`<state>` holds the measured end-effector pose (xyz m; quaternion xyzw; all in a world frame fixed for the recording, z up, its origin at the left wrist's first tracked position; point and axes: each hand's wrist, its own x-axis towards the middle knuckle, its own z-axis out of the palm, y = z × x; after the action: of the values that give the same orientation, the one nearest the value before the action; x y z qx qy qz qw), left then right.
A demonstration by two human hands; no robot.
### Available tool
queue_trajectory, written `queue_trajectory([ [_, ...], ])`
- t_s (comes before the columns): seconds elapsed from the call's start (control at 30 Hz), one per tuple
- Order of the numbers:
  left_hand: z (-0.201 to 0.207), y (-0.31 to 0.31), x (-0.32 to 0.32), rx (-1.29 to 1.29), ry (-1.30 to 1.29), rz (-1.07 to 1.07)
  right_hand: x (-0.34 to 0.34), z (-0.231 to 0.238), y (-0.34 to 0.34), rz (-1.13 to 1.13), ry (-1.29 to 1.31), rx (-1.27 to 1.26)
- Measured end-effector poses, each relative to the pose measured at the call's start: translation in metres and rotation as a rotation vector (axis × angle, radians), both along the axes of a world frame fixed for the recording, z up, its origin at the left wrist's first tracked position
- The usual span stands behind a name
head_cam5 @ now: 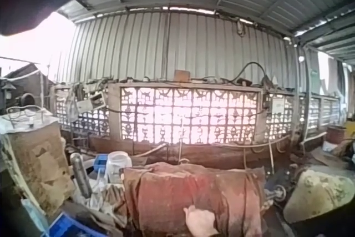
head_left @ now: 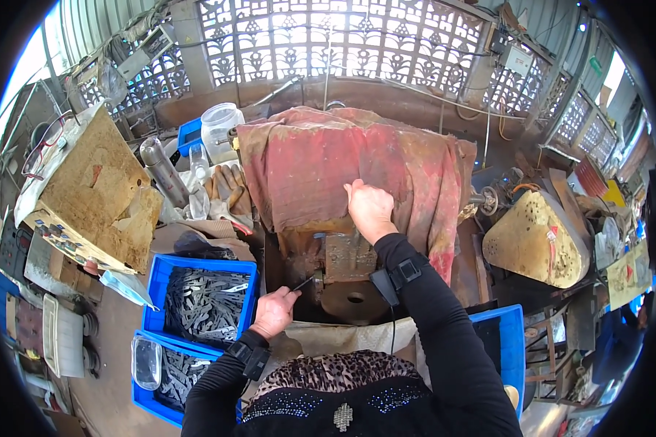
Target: The person picks up metal pieces from a blue bin, grinds them against a rotating wheel, and then uses a brush to apply liquid from a bucket before placing them into another bin.
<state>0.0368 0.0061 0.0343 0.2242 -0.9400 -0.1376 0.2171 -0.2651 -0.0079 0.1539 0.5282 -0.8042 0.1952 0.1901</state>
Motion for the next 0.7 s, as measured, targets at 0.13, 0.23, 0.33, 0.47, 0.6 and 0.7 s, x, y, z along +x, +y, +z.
queue_trajectory([
  [0.13,0.000,-0.001,0.000,0.003,0.007,0.001,0.001,0.002,-0.001,-0.018,-0.004,0.019],
  [0.23,-0.002,0.000,0.001,0.007,0.009,-0.002,0.004,0.005,0.001,-0.040,-0.027,0.059],
  [0.33,-0.002,0.000,0.002,0.002,0.013,0.006,0.003,0.004,0.000,-0.026,0.004,0.030],
  [0.47,-0.005,0.005,0.006,0.000,0.023,0.015,0.006,0.002,0.003,-0.023,-0.016,0.030],
  [0.6,-0.007,0.007,0.007,-0.011,0.041,0.015,0.004,-0.004,0.005,-0.022,0.007,0.043],
  [0.7,-0.002,0.006,0.004,-0.014,0.078,-0.010,-0.005,-0.006,0.009,0.019,-0.020,-0.036],
])
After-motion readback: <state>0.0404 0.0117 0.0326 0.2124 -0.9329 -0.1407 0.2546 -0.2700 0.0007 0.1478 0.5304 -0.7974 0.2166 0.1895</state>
